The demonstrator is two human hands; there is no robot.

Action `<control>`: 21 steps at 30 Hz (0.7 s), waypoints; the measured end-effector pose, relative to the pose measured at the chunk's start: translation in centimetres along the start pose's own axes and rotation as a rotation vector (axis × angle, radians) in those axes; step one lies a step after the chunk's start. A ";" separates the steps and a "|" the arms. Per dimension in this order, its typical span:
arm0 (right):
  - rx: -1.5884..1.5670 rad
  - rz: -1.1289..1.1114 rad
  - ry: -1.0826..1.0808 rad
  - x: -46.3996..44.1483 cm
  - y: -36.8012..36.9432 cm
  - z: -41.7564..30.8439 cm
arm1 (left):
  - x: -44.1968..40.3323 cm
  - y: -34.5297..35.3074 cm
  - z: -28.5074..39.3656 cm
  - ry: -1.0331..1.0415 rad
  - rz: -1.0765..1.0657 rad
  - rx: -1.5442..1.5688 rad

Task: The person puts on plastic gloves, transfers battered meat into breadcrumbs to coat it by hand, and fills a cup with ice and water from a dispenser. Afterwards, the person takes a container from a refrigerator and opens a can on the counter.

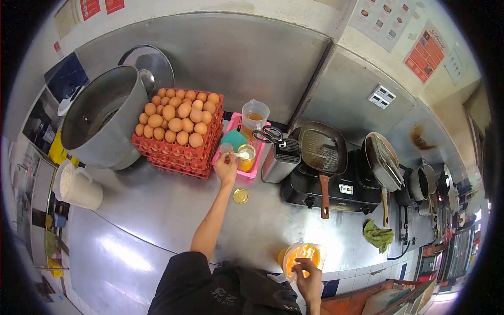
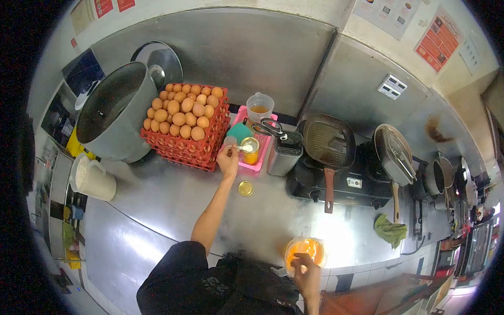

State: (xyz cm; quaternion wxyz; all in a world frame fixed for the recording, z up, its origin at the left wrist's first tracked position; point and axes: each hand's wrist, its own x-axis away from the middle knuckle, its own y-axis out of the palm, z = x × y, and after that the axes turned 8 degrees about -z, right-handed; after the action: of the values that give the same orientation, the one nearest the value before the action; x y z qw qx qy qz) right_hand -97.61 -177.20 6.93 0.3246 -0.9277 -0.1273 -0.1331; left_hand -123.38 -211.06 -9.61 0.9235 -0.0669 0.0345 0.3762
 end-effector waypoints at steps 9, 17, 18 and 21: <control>-0.314 -0.389 -0.073 -0.9 2.5 -2.9 | 0.2 1.4 -0.5 -0.028 0.123 0.118; -0.717 -0.558 -0.015 -1.9 1.4 -4.5 | -0.2 2.7 -1.7 -0.059 0.080 0.200; -0.638 -0.475 -0.078 -2.5 1.2 -5.0 | -0.2 2.7 -2.0 -0.061 0.117 0.247; -0.695 -0.294 -0.243 -5.1 -0.3 -7.2 | -1.2 3.0 -4.9 -0.115 0.096 0.377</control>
State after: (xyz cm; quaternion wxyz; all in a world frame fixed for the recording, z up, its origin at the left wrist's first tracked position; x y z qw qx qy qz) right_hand -103.66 -182.34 10.80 -0.0489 -0.9632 -0.2437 -0.1024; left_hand -126.44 -210.52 -14.60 0.9011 0.1305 0.0548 0.4098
